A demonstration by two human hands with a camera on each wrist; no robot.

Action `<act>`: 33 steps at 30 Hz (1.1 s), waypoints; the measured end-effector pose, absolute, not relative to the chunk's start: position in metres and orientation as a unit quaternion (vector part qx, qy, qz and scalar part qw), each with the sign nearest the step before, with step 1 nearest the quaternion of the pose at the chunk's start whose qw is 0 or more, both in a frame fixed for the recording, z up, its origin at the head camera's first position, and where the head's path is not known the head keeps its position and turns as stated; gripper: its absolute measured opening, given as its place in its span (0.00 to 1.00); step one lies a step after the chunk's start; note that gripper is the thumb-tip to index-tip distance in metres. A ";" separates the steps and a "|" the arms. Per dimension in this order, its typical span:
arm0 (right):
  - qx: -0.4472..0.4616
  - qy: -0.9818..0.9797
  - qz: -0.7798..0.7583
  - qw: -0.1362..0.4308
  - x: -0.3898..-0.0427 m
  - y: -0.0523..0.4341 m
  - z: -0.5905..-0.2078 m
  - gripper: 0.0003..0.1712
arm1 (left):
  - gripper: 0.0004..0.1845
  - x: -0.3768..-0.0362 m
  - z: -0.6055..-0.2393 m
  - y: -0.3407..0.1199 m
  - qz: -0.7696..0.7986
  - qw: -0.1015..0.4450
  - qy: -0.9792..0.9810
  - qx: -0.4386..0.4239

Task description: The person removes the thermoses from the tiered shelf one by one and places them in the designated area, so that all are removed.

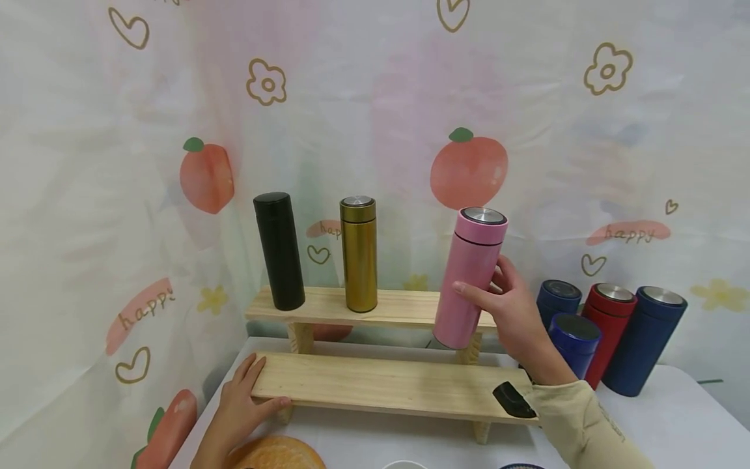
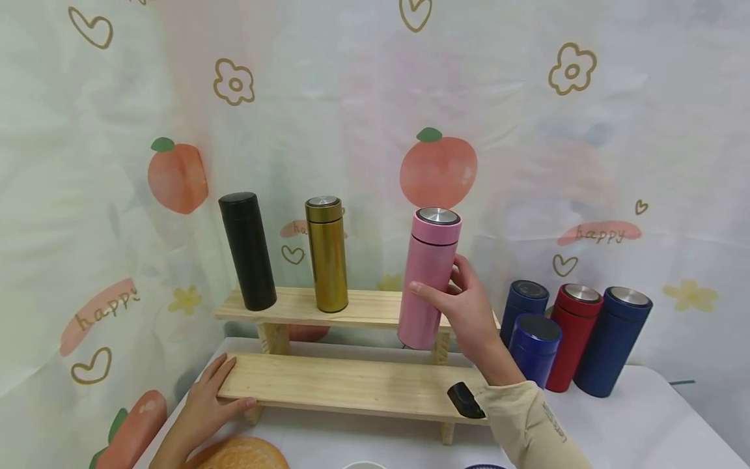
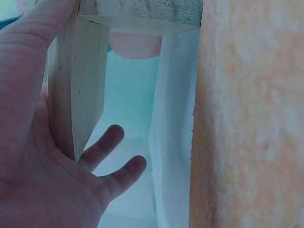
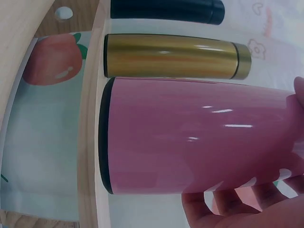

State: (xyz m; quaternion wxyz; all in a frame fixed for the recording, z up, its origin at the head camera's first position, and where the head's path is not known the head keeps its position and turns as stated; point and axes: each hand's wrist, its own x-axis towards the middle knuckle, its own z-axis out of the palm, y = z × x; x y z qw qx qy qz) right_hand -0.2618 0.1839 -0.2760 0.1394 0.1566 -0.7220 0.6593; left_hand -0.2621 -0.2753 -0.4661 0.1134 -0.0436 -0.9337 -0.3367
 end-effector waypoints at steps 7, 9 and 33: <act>0.144 -0.744 0.636 0.150 -0.249 0.195 -0.283 0.47 | 0.57 -0.262 -0.467 -0.276 -0.332 0.128 -0.933 -0.054; 0.139 -0.748 0.631 0.152 -0.247 0.199 -0.286 0.47 | 0.57 -0.262 -0.467 -0.276 -0.332 0.133 -0.932 -0.057; 0.081 -0.756 0.631 0.152 -0.227 0.245 -0.318 0.44 | 0.57 -0.262 -0.466 -0.276 -0.331 0.129 -0.933 -0.058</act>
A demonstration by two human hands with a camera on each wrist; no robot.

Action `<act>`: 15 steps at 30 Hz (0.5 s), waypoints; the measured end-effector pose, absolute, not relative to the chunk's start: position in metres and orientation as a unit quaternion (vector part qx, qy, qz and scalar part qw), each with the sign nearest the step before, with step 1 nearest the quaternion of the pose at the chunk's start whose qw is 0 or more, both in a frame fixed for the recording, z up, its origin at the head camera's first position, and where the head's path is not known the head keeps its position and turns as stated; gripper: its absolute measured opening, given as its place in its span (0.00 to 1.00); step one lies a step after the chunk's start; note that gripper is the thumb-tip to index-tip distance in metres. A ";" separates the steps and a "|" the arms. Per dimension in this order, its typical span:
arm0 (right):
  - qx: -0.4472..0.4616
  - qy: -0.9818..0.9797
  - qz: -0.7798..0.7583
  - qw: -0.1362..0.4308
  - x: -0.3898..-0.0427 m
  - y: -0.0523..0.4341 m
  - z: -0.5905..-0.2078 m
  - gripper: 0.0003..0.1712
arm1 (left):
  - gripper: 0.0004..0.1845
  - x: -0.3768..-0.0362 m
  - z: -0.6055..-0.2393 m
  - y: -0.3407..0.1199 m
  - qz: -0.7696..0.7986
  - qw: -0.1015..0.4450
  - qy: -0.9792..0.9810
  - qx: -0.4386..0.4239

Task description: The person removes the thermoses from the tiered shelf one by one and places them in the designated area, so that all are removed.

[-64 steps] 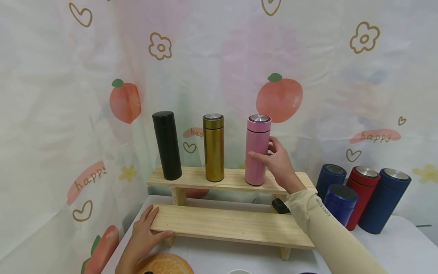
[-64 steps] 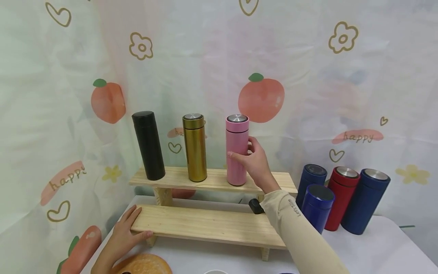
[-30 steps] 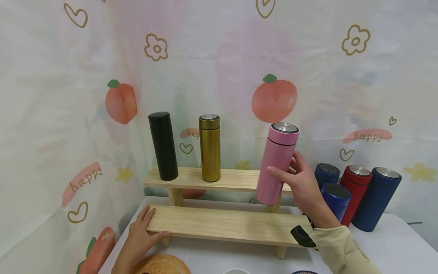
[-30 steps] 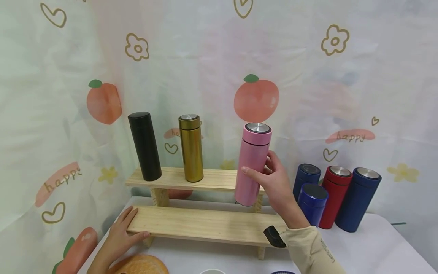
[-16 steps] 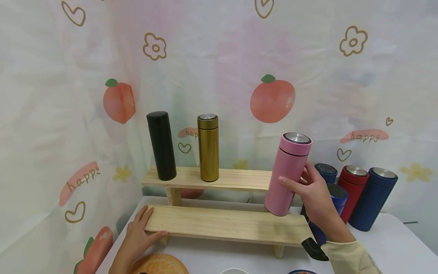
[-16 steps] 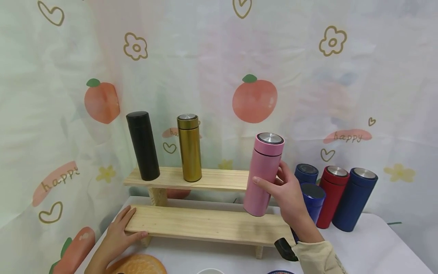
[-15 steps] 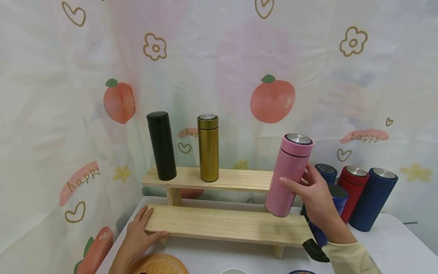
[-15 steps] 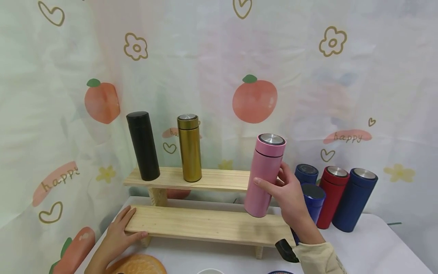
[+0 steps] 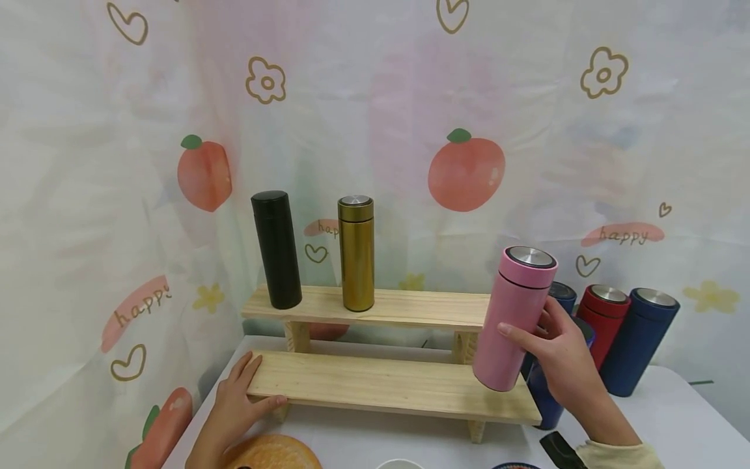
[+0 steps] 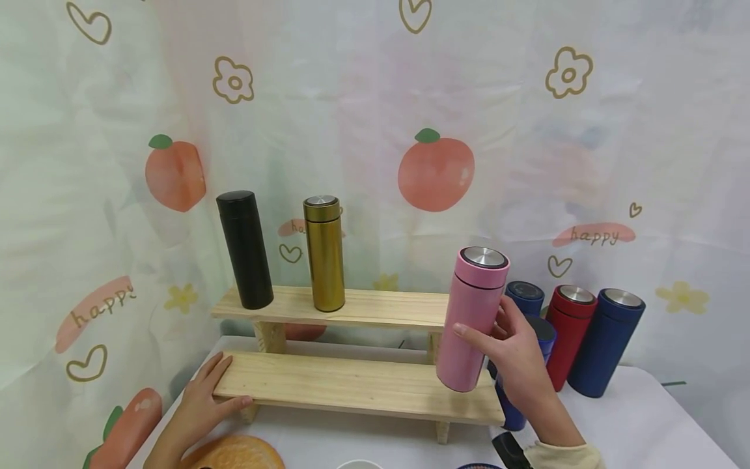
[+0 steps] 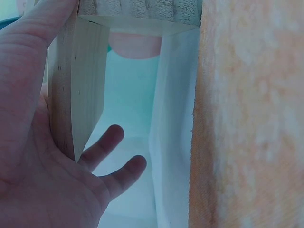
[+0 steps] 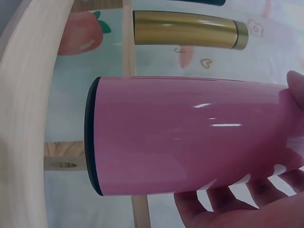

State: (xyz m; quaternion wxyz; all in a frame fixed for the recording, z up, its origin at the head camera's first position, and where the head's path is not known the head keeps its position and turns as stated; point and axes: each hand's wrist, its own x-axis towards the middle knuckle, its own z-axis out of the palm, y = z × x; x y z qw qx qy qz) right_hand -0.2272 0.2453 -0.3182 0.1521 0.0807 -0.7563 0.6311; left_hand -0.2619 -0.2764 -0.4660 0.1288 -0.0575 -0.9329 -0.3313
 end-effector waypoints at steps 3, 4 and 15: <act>0.072 -0.765 0.622 0.150 -0.223 0.251 -0.322 0.43 | 0.57 -0.262 -0.466 -0.277 -0.331 0.133 -0.932 -0.060; 0.070 -0.765 0.623 0.147 -0.222 0.252 -0.323 0.43 | 0.56 -0.262 -0.466 -0.277 -0.330 0.134 -0.932 -0.061; 0.059 -0.772 0.620 0.129 -0.209 0.273 -0.335 0.39 | 0.57 -0.261 -0.465 -0.275 -0.333 0.124 -0.933 -0.053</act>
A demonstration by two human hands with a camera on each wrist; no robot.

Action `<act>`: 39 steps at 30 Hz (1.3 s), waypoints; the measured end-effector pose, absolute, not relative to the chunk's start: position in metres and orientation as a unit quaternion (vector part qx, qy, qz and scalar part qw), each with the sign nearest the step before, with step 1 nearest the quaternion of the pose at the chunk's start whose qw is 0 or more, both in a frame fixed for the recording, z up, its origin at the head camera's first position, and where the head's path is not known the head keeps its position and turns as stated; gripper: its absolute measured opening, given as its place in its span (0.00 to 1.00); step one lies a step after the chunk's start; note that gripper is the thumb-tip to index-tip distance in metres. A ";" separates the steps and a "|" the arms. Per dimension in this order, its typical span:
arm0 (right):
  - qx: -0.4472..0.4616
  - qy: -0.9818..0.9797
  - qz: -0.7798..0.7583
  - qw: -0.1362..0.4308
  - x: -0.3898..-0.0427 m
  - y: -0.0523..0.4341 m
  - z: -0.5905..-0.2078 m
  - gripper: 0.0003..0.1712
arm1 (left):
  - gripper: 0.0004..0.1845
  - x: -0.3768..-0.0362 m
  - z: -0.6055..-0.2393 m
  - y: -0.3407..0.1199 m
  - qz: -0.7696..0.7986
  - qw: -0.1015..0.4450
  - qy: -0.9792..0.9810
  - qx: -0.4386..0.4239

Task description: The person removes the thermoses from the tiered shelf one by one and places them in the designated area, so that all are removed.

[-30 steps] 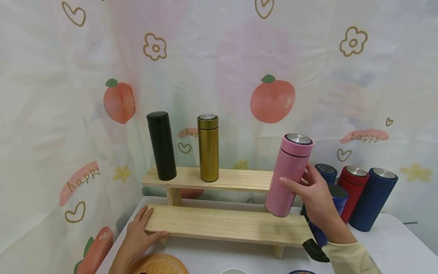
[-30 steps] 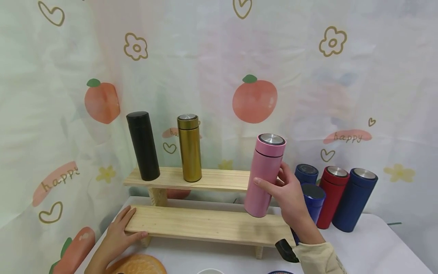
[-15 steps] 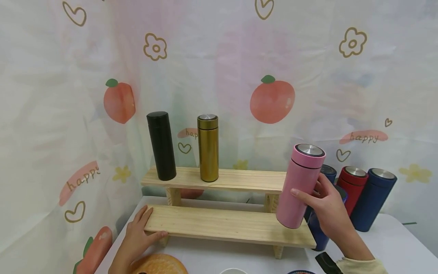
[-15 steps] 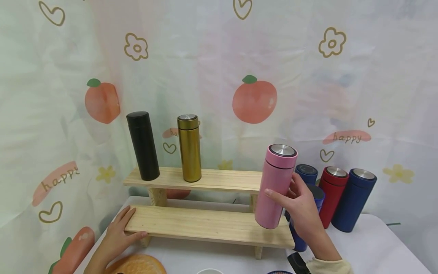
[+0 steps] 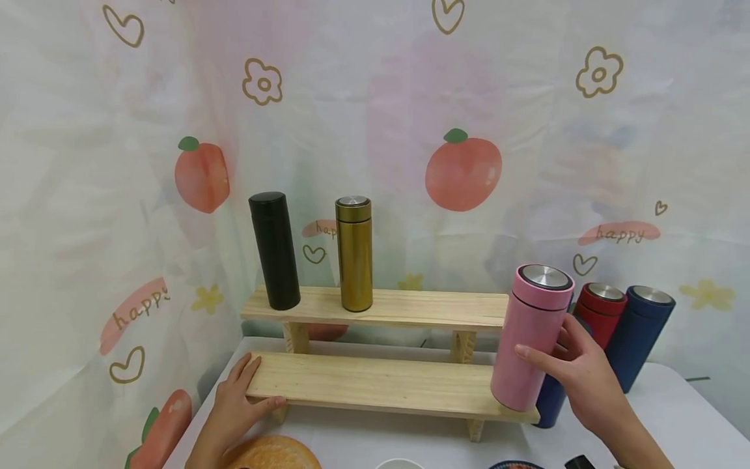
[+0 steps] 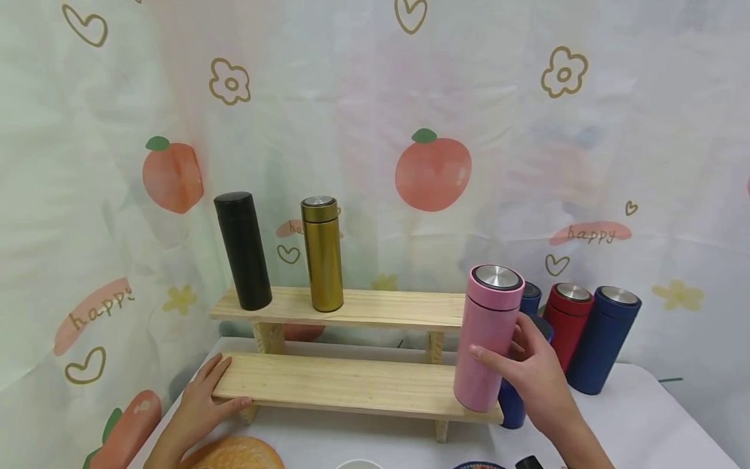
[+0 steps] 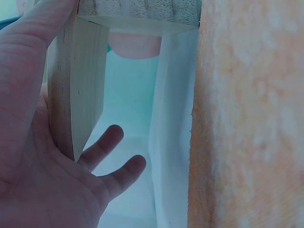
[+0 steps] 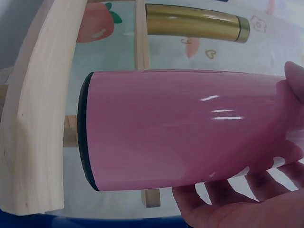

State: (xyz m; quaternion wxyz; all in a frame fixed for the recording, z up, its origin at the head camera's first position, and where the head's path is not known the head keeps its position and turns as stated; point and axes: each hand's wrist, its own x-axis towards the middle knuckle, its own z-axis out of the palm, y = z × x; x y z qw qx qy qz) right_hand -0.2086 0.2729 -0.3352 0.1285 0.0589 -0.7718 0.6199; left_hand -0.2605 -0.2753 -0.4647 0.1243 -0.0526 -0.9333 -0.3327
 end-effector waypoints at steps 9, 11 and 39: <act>0.024 -0.806 0.582 0.105 -0.204 0.290 -0.342 0.46 | 0.57 -0.262 -0.467 -0.277 -0.335 0.132 -0.931 -0.056; 0.012 -0.815 0.571 0.099 -0.202 0.293 -0.343 0.48 | 0.57 -0.263 -0.469 -0.277 -0.338 0.121 -0.932 -0.048; -0.064 -0.822 0.559 0.091 -0.189 0.353 -0.351 0.58 | 0.57 -0.264 -0.468 -0.276 -0.343 0.107 -0.932 -0.043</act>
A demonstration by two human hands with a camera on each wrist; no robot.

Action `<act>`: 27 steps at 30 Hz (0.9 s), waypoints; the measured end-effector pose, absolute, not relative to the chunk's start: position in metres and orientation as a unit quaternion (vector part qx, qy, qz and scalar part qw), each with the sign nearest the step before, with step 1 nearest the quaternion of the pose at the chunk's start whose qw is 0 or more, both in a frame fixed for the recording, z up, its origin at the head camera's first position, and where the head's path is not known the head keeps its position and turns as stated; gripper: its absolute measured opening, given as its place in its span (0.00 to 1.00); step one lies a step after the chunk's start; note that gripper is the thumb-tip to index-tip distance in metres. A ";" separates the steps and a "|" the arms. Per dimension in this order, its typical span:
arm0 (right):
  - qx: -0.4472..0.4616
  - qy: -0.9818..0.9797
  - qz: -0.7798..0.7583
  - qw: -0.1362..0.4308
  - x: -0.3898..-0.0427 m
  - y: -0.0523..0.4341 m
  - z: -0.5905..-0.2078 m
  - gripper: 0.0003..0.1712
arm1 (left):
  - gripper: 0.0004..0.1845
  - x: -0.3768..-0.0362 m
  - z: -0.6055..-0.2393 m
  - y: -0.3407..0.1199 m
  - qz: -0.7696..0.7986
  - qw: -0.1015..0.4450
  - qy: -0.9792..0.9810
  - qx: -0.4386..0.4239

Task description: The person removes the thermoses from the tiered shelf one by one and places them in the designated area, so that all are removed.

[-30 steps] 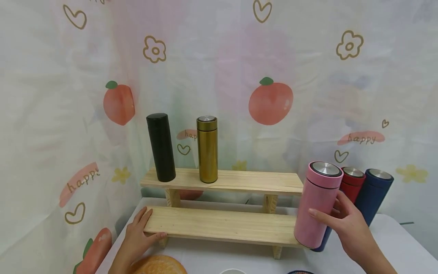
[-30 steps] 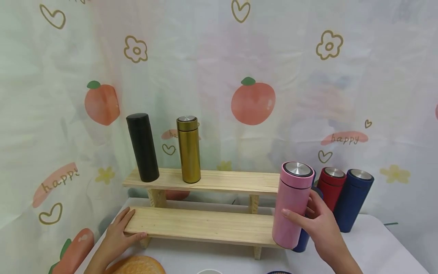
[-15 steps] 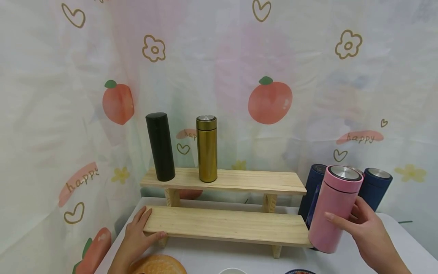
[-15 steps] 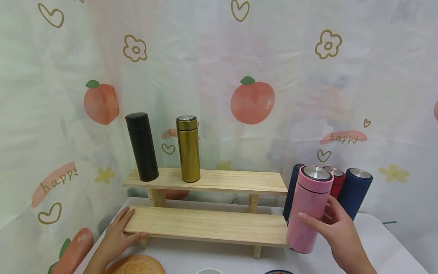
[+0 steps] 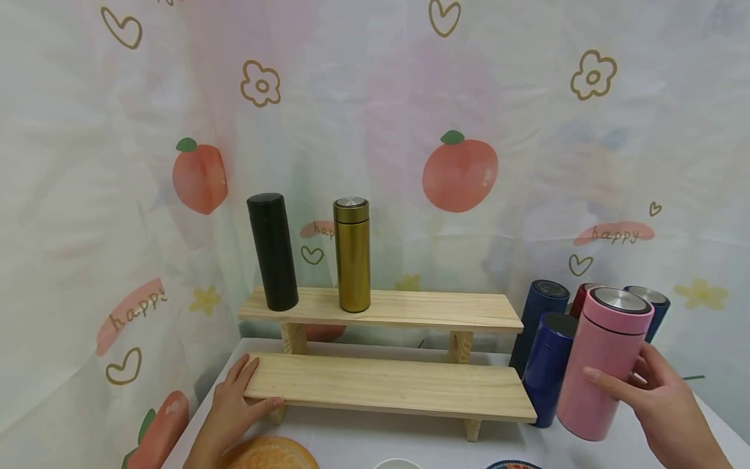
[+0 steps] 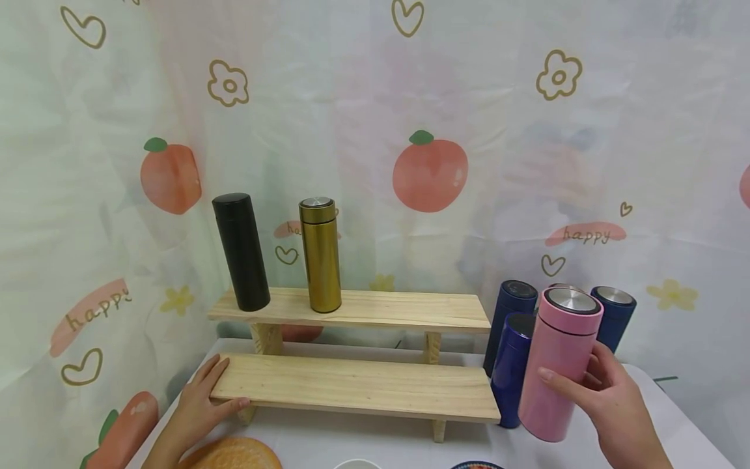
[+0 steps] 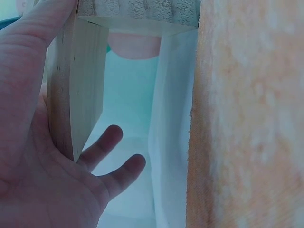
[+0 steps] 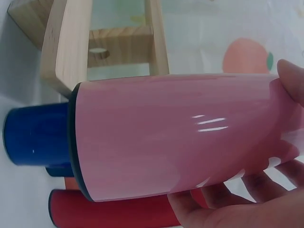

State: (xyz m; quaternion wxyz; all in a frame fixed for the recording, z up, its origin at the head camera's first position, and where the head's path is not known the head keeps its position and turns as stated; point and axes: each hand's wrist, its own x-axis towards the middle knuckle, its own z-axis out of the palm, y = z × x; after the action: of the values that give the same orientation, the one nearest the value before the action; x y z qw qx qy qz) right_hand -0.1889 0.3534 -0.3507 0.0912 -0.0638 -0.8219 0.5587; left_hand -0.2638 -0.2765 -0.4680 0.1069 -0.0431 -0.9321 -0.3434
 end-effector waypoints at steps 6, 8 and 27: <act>-0.089 -0.825 0.548 0.101 -0.187 0.365 -0.349 0.54 | 0.57 -0.264 -0.469 -0.277 -0.342 0.109 -0.933 -0.041; -0.097 -0.820 0.553 0.106 -0.186 0.366 -0.348 0.57 | 0.57 -0.264 -0.468 -0.276 -0.341 0.107 -0.933 -0.038; -0.199 -0.788 0.558 0.169 -0.206 0.377 -0.368 0.59 | 0.57 -0.262 -0.468 -0.276 -0.343 0.120 -0.930 -0.048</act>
State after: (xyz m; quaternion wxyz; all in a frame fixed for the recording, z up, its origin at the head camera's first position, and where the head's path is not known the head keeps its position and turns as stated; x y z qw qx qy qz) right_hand -0.2062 0.3766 -0.3683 0.1688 -0.1992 -0.7877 0.5580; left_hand -0.2621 -0.2760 -0.4678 0.1202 -0.0478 -0.9302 -0.3434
